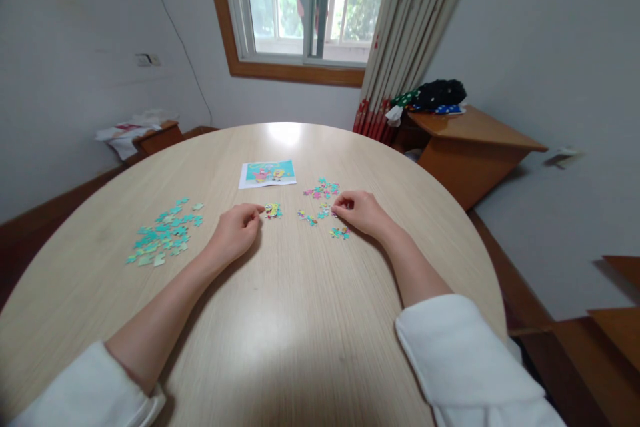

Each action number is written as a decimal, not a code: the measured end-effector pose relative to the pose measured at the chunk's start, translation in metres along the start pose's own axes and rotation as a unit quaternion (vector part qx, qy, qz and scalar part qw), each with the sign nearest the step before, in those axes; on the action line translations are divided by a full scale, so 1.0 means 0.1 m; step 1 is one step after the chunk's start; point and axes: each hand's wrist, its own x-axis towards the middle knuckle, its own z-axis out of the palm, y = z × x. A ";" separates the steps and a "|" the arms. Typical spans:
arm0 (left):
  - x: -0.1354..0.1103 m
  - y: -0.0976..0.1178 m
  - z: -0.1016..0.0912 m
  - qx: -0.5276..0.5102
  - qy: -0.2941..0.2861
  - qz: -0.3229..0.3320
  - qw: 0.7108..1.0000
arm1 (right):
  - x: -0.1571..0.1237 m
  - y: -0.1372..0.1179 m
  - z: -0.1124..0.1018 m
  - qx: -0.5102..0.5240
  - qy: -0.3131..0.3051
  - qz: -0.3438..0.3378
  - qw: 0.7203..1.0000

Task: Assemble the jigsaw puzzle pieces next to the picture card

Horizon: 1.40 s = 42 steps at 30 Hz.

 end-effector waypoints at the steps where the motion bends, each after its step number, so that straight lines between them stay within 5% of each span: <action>1: 0.00 0.00 0.00 0.001 -0.002 -0.001 1.000 | 0.00 0.00 0.00 -0.002 0.000 0.001 1.000; 37: -0.01 -0.02 0.02 0.007 0.008 0.036 0.999 | 0.02 0.00 0.02 -0.026 0.008 -0.007 1.000; 42: -0.07 0.05 0.01 0.032 -0.038 0.067 0.997 | 0.02 -0.03 -0.01 -0.017 0.121 -0.011 0.993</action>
